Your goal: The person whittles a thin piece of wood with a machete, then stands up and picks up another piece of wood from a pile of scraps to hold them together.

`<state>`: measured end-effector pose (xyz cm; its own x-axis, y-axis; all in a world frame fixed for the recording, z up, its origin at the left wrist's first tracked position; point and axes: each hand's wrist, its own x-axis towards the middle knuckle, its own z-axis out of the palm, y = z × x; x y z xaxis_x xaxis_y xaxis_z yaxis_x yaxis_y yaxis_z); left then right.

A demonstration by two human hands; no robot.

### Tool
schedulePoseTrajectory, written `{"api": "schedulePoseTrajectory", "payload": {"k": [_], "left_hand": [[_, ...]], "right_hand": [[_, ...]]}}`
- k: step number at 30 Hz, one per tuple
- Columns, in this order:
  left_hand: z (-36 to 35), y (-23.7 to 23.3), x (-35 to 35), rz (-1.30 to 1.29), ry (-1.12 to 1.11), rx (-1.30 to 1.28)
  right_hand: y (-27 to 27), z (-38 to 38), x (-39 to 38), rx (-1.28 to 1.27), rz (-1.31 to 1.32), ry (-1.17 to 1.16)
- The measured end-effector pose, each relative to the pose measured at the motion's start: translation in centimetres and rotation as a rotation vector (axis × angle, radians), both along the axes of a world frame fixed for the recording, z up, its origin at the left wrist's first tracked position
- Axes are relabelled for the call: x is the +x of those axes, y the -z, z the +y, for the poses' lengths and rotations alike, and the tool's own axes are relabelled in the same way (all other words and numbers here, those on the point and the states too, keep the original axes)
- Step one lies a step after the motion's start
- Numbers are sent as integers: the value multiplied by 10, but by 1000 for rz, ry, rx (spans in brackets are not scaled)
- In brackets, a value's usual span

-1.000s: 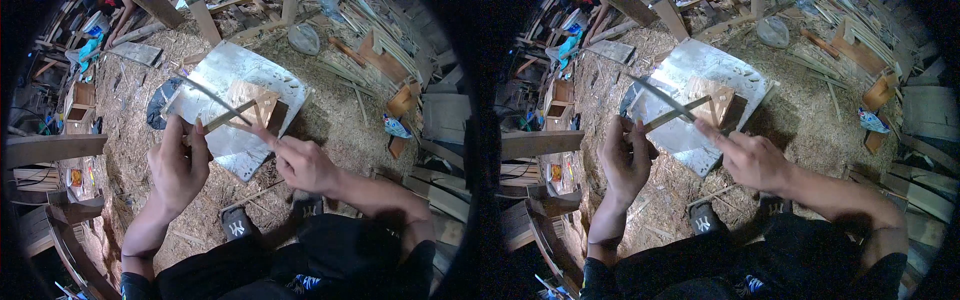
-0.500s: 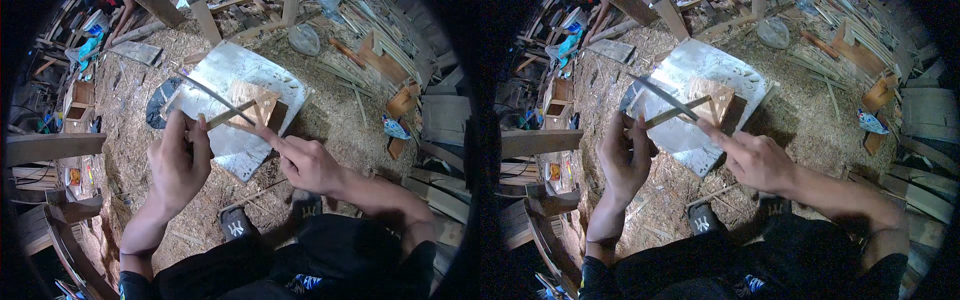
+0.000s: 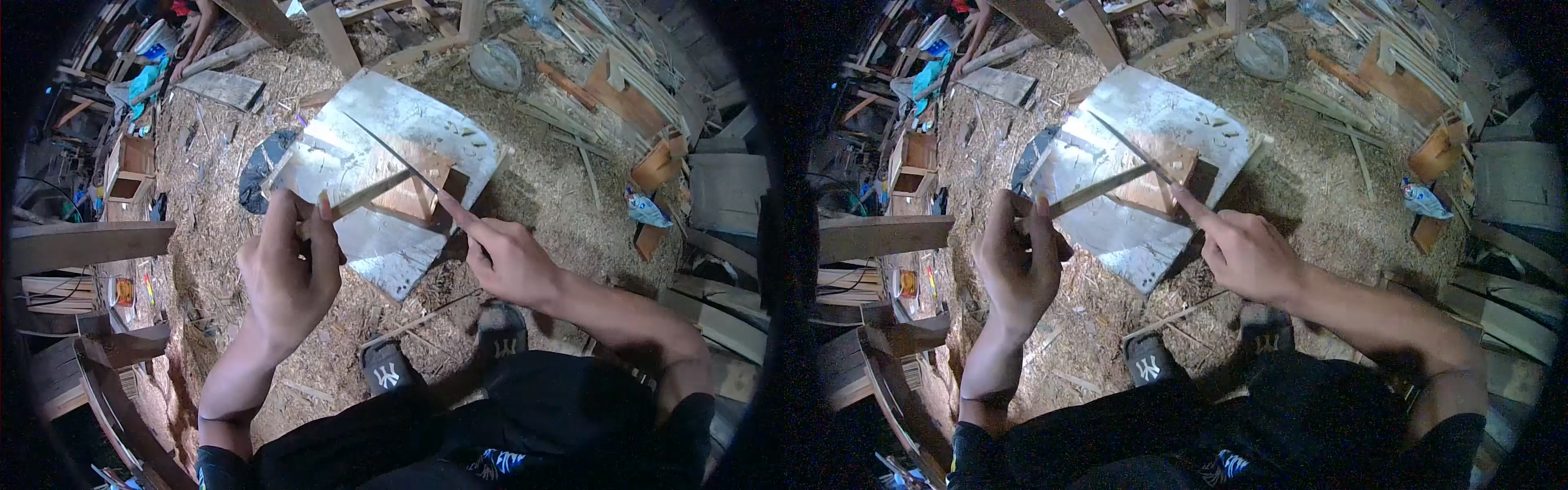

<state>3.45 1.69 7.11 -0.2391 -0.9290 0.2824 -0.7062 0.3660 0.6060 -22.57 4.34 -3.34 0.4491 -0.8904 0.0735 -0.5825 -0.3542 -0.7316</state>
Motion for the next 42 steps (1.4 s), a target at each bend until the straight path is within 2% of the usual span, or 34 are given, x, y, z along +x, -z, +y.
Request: {"api": "schedulePoseTrajectory", "payload": {"k": [1, 4, 8, 10, 13, 17, 20, 21, 22, 24, 25, 26, 28, 29, 30, 32, 33, 36, 37, 40, 41, 42], "left_hand": [[1, -1, -2, -1, -20, 14], [3, 2, 2, 31, -51, 28], [6, 0, 3, -93, 93, -85], [10, 2, 5, -110, 142, -92], [11, 4, 6, -146, 169, -113], [13, 7, 10, -180, 232, -188], [10, 2, 3, -180, 260, -221], [10, 2, 2, -180, 280, -238], [12, 4, 2, -177, 296, -247], [12, 8, 1, -164, 295, -261], [12, 10, 2, -166, 308, -261], [13, 10, 3, -171, 321, -264], [16, 9, 2, -178, 325, -269], [16, 9, 2, -180, 327, -263], [14, 9, 2, -181, 329, -263], [13, 11, 3, -175, 360, -303], [15, 12, 3, -173, 354, -298], [17, 9, 4, -204, 351, -312], [20, 10, 6, -209, 365, -289], [21, 12, 6, -221, 369, -248], [20, 11, 6, -239, 360, -253], [21, 11, 5, -256, 347, -254]], "right_hand": [[-6, 7, 1, 30, -76, -30], [-3, 7, 0, 25, -52, -16], [-6, 4, -4, 87, -23, 33], [-7, 8, 7, 8, -86, 29], [-26, 6, 21, -214, -190, -113], [8, -4, 12, -109, -109, 16], [4, 1, 0, -34, -29, 30], [-8, 6, 3, -44, -138, -14], [-13, 12, 7, -27, -133, -20], [-21, 15, 9, -175, -174, -128], [-18, 15, 8, -40, -145, -95], [-11, 12, 6, -46, -148, -90], [0, 2, 0, 44, -105, 64], [1, 5, -5, 61, -30, 42], [-1, 7, -4, 61, -31, 43], [-9, 17, 3, -53, -236, -73], [-23, 21, 6, 19, -190, -117], [-11, 15, 5, -29, -196, -103], [-5, 9, 5, -52, -159, -24], [-6, 9, 2, -15, -112, -4], [-4, 11, 4, -158, -183, -81], [-6, 15, 7, -147, -184, -85]]}}
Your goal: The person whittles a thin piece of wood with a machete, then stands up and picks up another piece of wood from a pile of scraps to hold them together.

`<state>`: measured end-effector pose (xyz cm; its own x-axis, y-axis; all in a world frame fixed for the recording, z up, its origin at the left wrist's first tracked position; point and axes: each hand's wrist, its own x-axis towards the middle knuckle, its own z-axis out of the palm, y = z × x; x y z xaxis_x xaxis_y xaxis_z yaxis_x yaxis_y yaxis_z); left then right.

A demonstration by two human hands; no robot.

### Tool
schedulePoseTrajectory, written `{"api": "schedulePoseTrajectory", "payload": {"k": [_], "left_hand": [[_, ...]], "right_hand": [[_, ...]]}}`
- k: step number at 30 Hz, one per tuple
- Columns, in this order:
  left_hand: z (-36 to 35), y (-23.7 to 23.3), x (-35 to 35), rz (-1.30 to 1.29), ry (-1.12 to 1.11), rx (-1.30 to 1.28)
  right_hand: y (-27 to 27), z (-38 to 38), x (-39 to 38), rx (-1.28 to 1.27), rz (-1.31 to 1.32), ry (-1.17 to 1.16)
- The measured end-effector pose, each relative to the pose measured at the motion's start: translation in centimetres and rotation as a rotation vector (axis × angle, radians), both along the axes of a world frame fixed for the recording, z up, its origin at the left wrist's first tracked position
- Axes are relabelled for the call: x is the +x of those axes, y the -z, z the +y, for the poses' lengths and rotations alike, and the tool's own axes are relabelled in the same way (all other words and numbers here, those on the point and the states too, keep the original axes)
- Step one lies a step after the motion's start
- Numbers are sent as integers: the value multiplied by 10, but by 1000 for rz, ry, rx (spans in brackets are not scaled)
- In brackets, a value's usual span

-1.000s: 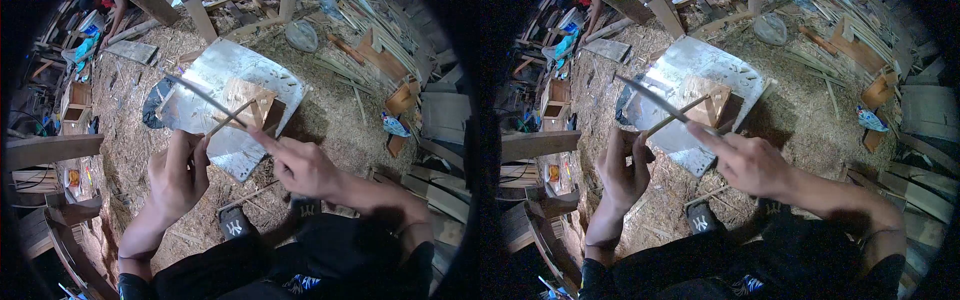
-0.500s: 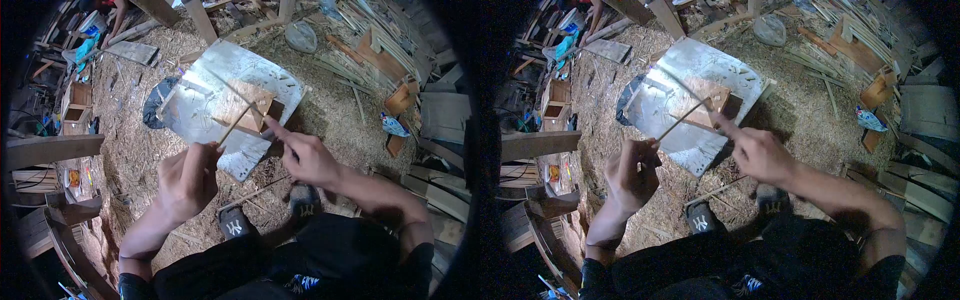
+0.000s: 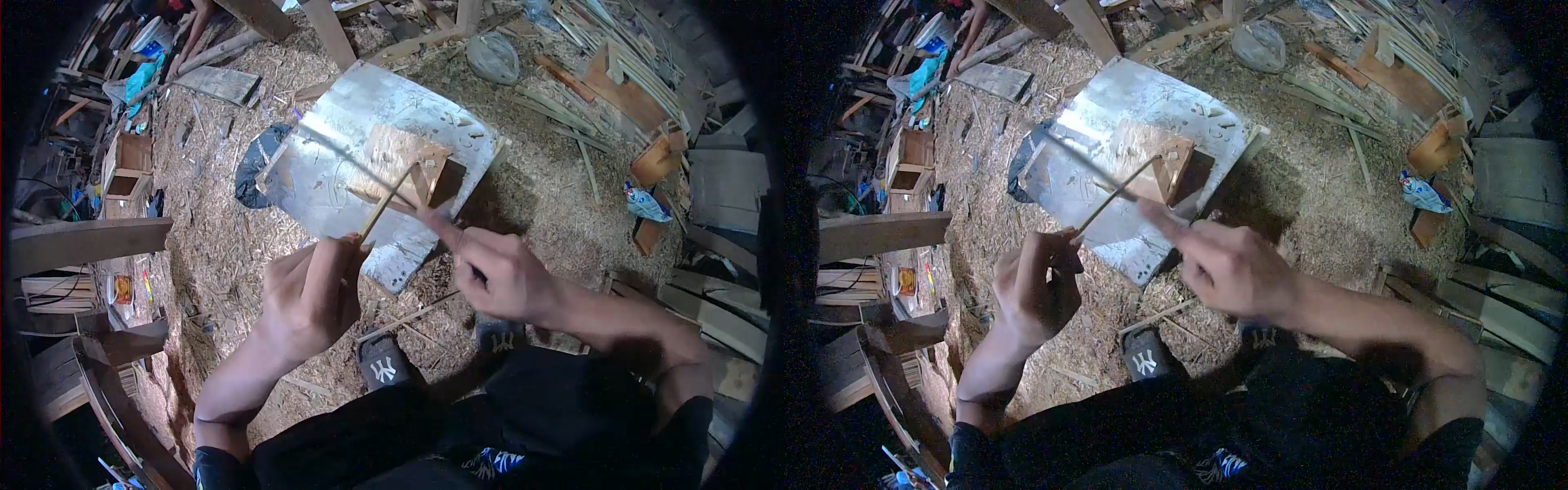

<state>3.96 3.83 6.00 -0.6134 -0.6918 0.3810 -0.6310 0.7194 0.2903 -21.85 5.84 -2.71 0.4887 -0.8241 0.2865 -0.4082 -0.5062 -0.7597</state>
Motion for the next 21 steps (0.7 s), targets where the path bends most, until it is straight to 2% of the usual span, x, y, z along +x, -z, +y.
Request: {"api": "schedulePoseTrajectory", "payload": {"k": [2, 4, 6, 10, 11, 14, 16, 18, 21], "left_hand": [[1, -3, -3, -5, -15, 12], [1, -5, -2, -13, -24, 6], [1, -2, 0, 11, -26, 24], [-6, 4, -5, 115, -7, -45], [-6, 4, -5, 119, -10, -32], [-6, 2, -8, 120, -34, -5], [-5, -1, -9, 117, -58, 3], [-4, 1, -9, 128, -101, 5], [-7, -2, -9, 111, -119, 19]], "right_hand": [[-9, 5, 4, -18, -41, -80], [7, 2, 2, -20, -57, -30], [14, -11, -6, 192, 85, 109], [-2, -1, -2, 190, 10, 88], [3, 3, 1, 39, -46, 12], [-5, 0, 3, 110, -47, -16], [9, -10, 1, 91, -39, 43], [12, -13, -5, 182, 117, 105], [1, -8, 12, 133, -22, 51]]}}
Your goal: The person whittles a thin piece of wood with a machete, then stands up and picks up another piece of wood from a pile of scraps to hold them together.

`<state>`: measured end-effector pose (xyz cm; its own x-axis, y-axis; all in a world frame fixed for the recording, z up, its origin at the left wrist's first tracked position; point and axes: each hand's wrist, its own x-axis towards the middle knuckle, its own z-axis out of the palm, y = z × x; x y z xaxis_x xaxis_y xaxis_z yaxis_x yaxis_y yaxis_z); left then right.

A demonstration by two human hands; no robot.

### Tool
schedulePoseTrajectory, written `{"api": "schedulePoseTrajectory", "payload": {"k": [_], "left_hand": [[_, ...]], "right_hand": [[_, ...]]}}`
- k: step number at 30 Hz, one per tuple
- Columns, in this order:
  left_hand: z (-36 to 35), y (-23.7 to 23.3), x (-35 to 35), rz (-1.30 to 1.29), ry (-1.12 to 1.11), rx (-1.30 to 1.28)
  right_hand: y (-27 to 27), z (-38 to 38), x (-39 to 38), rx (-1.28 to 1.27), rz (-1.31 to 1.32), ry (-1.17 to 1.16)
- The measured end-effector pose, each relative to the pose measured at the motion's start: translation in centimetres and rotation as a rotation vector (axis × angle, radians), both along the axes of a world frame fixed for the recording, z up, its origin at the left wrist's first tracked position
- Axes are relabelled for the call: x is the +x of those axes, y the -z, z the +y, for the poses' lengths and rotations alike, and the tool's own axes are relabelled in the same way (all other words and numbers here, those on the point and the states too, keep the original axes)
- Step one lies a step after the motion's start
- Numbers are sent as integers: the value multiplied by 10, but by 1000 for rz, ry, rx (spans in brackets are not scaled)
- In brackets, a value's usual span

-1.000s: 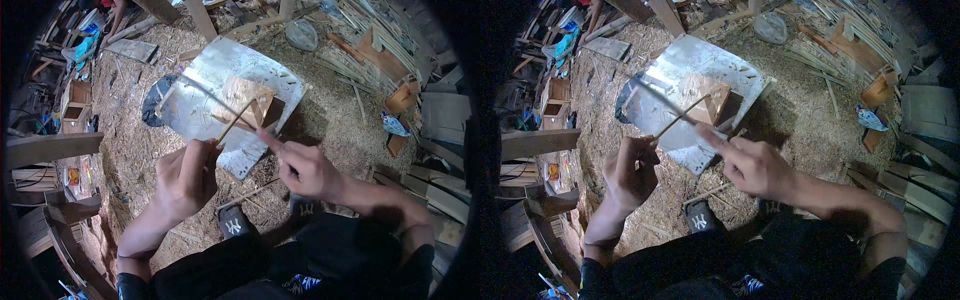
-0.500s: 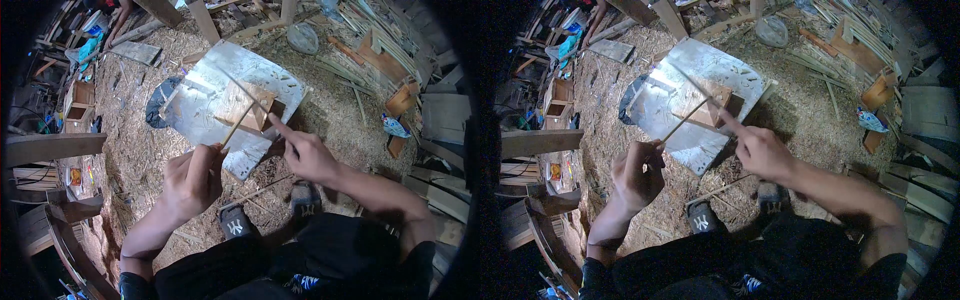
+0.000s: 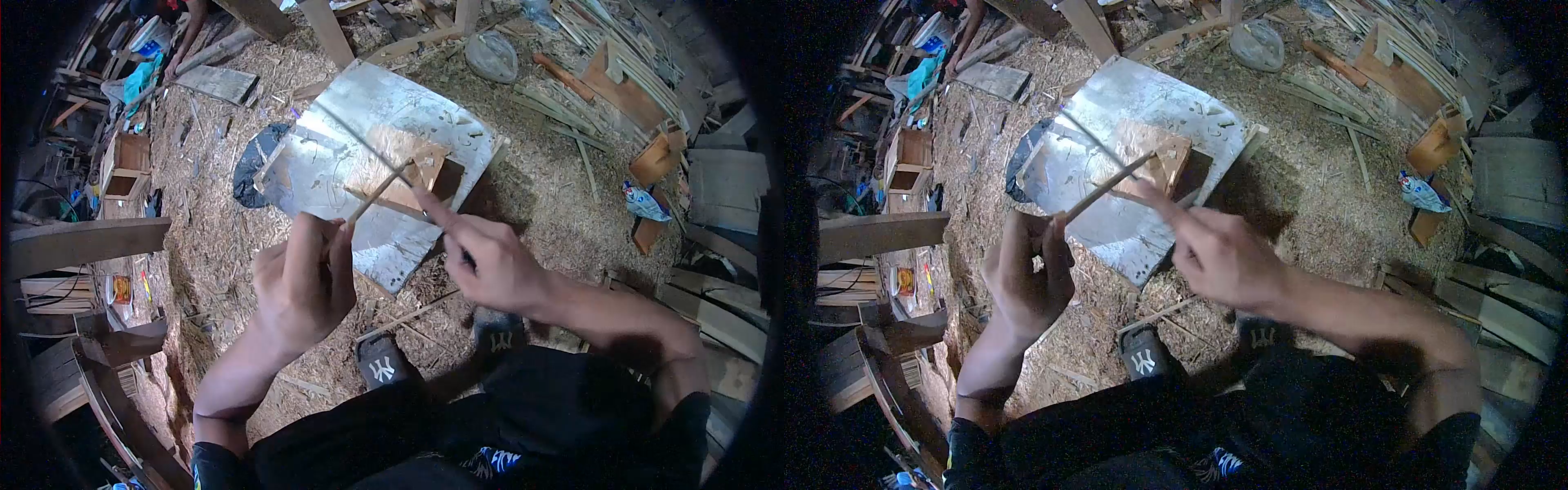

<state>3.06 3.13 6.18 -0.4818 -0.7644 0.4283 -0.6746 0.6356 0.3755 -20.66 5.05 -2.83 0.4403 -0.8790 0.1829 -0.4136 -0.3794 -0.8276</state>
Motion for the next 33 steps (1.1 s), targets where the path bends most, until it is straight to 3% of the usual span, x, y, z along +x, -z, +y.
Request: {"api": "schedulePoseTrajectory", "payload": {"k": [5, 13, 27, 29, 33], "left_hand": [[2, 1, 0, 19, -80, 42], [4, 7, 13, 47, -219, 95], [5, 0, 9, 12, -67, 11], [4, -4, 6, -7, -61, 2], [1, -4, 1, -9, -41, -33]], "right_hand": [[-9, 1, 18, -211, -153, -31], [-12, -3, 26, -261, -45, -52], [-7, -2, 19, -269, 31, -90], [3, -13, 9, -148, 153, 44], [-8, -3, 13, -186, 1, -59]]}}
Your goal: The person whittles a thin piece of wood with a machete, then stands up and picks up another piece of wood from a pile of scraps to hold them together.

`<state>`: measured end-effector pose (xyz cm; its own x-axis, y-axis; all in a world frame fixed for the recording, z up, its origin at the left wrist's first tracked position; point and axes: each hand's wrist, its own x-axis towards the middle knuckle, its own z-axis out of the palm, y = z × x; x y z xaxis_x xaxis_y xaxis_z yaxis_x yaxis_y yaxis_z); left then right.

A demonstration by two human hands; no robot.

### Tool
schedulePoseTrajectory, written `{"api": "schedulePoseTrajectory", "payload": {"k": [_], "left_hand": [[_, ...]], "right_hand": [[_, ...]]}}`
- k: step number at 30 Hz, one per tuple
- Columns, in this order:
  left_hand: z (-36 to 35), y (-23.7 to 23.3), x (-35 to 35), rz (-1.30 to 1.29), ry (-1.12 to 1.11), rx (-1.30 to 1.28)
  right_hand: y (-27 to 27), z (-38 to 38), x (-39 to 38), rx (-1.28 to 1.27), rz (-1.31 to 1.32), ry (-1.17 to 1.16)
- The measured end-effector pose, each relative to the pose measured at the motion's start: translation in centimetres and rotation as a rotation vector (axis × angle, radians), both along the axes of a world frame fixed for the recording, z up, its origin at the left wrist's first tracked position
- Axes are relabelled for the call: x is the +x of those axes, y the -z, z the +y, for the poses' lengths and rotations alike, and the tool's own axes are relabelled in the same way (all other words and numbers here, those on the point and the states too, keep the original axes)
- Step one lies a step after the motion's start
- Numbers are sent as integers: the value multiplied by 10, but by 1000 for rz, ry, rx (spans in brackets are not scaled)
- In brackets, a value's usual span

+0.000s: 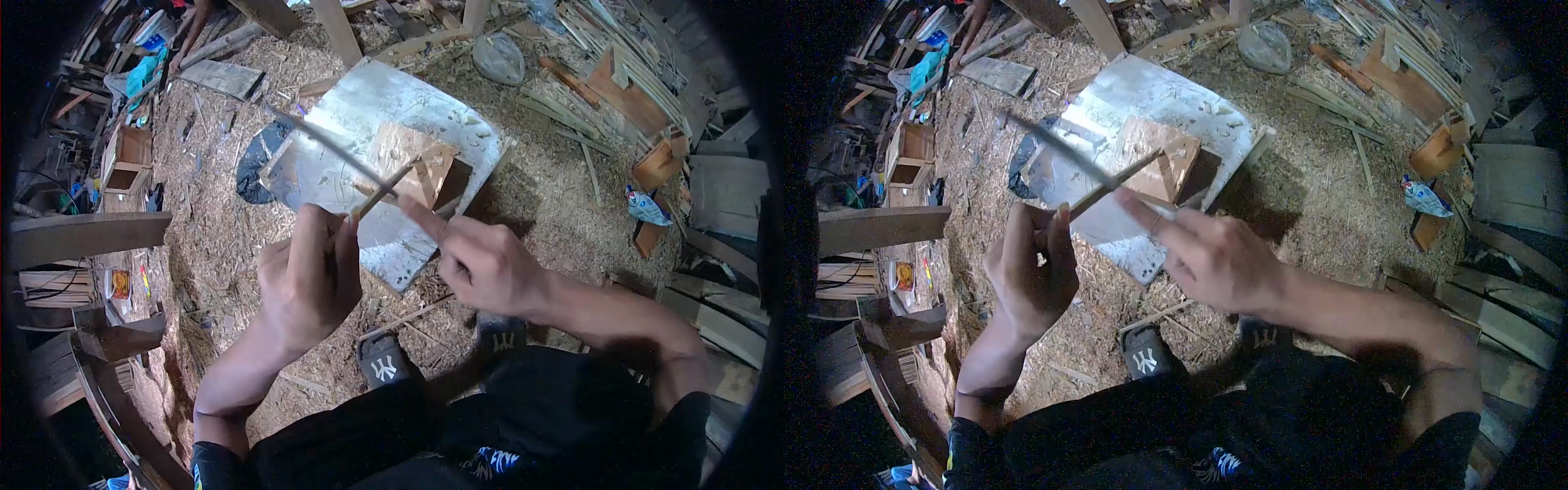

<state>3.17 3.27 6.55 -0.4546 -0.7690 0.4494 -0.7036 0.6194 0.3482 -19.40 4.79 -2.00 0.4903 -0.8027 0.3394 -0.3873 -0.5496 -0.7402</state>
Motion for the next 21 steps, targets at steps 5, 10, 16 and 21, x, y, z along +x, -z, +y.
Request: {"api": "schedulePoseTrajectory", "payload": {"k": [5, 10, 16, 21], "left_hand": [[0, 1, 2, 21, -30, 34], [-5, 3, -2, 35, -33, 33], [-4, 1, -2, -3, -78, 17], [-3, -4, -3, -4, -111, 52]], "right_hand": [[27, -15, -10, 144, -14, 128], [16, -6, -8, 46, 30, 41], [23, -14, -16, 166, 45, 114], [21, -5, -12, 98, 42, 44]]}}
